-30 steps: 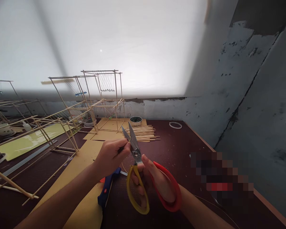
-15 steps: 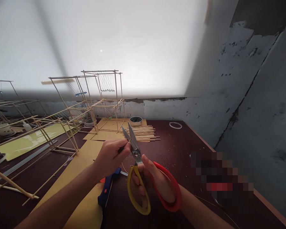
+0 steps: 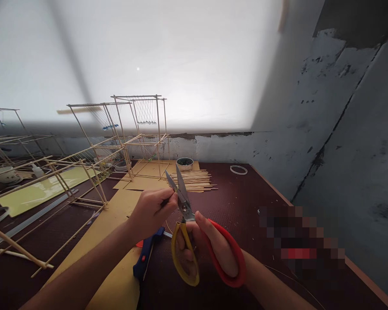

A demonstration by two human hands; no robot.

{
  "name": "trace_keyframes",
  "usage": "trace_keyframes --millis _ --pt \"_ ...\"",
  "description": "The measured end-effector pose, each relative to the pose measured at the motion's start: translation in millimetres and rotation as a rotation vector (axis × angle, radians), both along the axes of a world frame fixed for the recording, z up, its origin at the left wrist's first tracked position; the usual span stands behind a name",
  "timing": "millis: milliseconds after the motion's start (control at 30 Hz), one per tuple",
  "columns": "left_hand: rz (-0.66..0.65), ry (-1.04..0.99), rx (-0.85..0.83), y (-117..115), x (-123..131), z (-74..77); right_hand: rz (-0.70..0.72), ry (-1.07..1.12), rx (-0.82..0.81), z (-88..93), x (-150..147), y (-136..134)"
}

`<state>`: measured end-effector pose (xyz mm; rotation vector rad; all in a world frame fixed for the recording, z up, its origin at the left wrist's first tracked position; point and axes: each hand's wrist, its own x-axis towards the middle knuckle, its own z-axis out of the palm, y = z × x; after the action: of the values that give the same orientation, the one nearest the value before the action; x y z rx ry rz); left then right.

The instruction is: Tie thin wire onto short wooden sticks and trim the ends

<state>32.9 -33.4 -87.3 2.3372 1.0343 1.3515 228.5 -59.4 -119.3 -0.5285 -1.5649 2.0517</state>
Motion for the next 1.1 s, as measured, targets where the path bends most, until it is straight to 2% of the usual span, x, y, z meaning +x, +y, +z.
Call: trace_keyframes --millis 267,600,867,1100 --pt "-0.019 -0.006 -0.013 -0.6 1.9 -1.1 -0.038 -0.002 0.030 -0.2 -0.1 1.0" --pt "-0.023 -0.018 -0.019 -0.4 1.5 -0.4 -0.057 -0.012 -0.028 3.7 -1.5 -2.8" --pt "-0.025 -0.017 0.000 0.7 1.0 -1.7 -0.005 0.033 -0.032 -4.2 1.0 1.0" --pt "-0.017 -0.007 0.000 1.1 1.7 -1.7 -0.039 0.031 0.014 -7.3 1.6 0.1"
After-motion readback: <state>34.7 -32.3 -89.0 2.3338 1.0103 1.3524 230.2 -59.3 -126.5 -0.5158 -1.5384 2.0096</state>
